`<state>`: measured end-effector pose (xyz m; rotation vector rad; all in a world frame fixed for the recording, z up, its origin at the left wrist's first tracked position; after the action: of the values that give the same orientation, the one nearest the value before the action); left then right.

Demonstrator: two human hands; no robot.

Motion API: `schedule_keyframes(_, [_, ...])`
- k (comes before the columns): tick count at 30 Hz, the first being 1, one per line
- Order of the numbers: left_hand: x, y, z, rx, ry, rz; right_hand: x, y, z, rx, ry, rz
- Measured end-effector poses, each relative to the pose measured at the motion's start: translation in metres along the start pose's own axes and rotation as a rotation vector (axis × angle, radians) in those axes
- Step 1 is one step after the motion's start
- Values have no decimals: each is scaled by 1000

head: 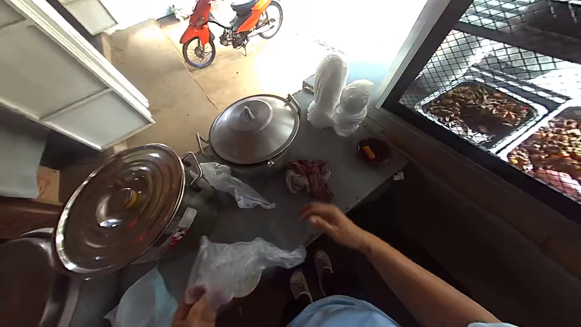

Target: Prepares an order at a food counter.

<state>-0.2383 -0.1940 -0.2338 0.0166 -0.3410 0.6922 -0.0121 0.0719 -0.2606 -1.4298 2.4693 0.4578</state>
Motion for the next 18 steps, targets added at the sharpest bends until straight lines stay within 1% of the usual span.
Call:
schedule_keyframes(2, [-22,-14,23,122,73,-1,-46,-1,31,226,-455,205])
schedule_keyframes(3, [-31,-21,32,168,127,8,-76,-7,51,320,-581,309])
schedule_keyframes(4, [-38,-26,41,204,173,14,-108,-17,73,406,-630,417])
schedule_keyframes(6, [-51,-37,58,260,242,50,-168,-43,122,620,-658,573])
schedule_keyframes(7, [-57,-42,66,284,257,83,-188,-52,140,725,-663,611])
schedule_keyframes(9, [-67,-51,80,318,280,156,-209,-51,155,863,-674,592])
schedule_keyframes(12, [-78,-60,86,307,279,282,-222,-41,173,972,-649,547])
schedule_keyframes(15, [-91,-66,83,260,197,378,-231,-42,185,1009,-659,585])
schedule_keyframes(17, [-100,-70,85,234,139,370,-230,-42,176,955,-664,594])
schedule_keyframes(18, [-104,-72,86,227,116,359,-222,-37,162,870,-672,572])
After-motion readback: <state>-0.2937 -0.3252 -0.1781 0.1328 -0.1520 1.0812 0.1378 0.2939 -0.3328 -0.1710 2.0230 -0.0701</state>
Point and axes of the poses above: each hand's wrist, its own y-axis towards the middle knuckle, its own x-axis out of the palm, z = x × y, the point moved 8 cm from there along y, towards the middle knuckle, and after that the axes turned 7 degrees about -z, right-handed, at the moved point
